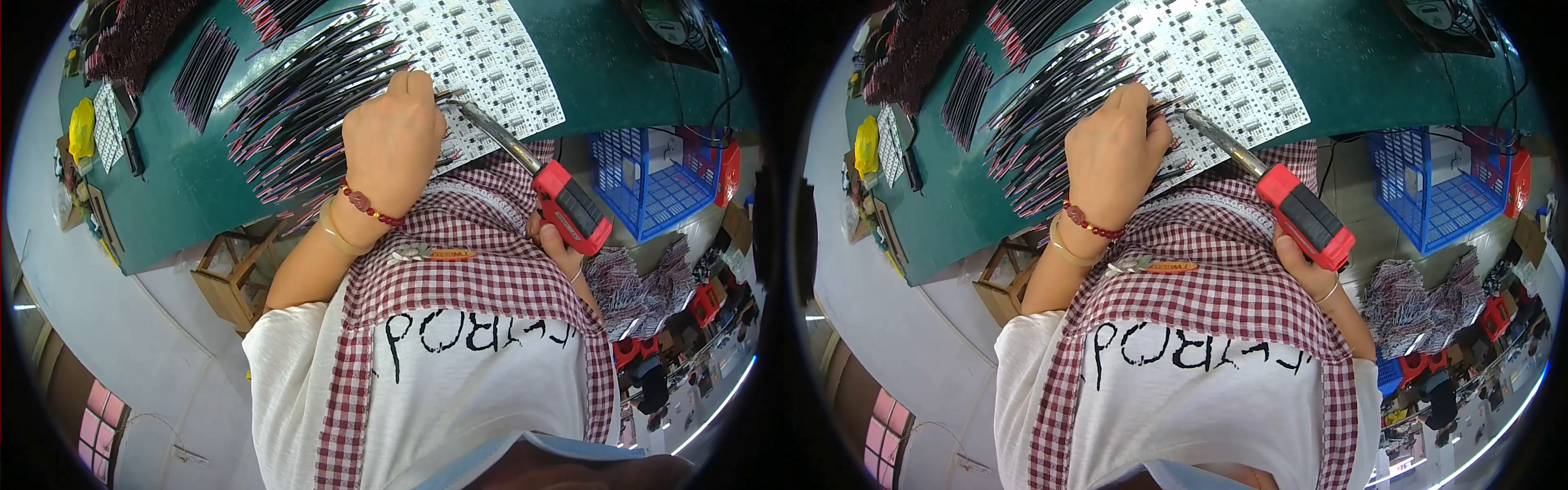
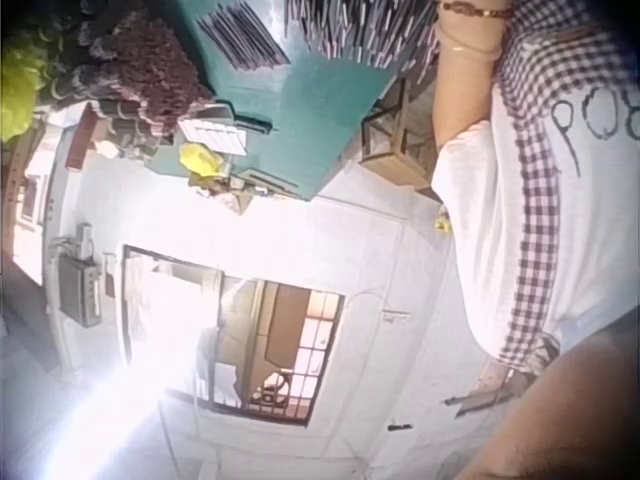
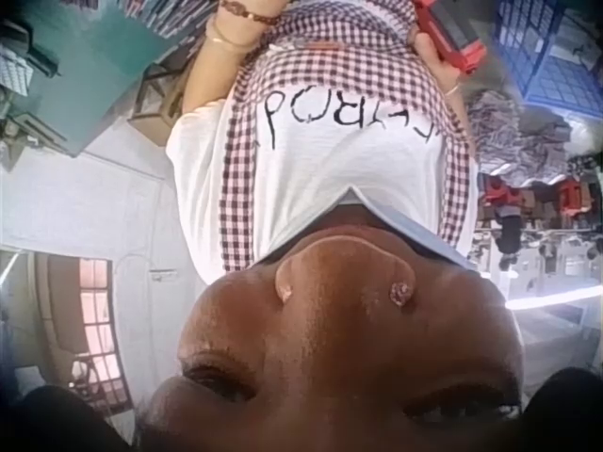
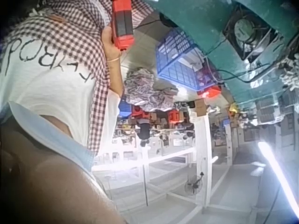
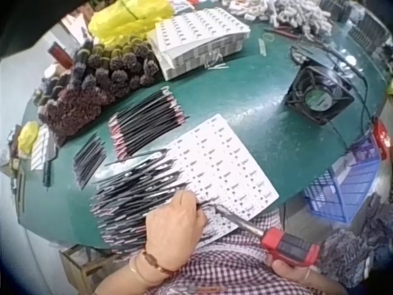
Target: The person solders individual wires onto a panel of small circuit boards using a handheld soldering iron.
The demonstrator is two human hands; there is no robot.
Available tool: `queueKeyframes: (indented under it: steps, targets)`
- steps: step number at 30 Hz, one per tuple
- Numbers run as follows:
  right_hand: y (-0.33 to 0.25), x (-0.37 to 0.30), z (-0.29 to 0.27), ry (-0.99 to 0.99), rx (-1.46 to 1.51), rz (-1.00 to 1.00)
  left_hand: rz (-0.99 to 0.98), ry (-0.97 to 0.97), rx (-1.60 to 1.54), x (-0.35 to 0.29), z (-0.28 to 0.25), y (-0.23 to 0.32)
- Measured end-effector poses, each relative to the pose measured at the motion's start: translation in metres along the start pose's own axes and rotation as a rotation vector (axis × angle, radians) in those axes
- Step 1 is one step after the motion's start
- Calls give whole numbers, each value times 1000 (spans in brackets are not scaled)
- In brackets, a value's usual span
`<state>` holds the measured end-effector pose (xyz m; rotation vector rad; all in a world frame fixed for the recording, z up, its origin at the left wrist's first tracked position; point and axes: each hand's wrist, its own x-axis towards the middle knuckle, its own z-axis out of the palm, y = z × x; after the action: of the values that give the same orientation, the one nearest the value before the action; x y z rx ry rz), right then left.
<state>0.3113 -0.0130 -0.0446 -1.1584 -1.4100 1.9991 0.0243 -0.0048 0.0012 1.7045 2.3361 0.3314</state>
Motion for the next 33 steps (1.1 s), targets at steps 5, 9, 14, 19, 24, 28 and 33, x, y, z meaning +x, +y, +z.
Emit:
queueKeyframes:
  steps: [5,9,14,19,24,28,33]
  targets:
    - [-2,1,-2,-27,-134,-5,-4,0,14,-1,0,-1]
    - [-8,-3,0,-4,73,-32,12,1,17,0,0,0]
    - [-23,0,6,-4,173,-55,23,-20,9,-2,-5,-1]
    - [-23,0,9,48,94,-21,145,-57,46,-4,-18,1]
    - [-22,-4,0,3,137,26,217,178,-120,-11,-20,1]
    - [-36,-2,11,51,225,-68,111,113,-270,-22,-12,6]
    - [-29,-9,4,24,140,-11,63,61,-155,-20,2,-2]
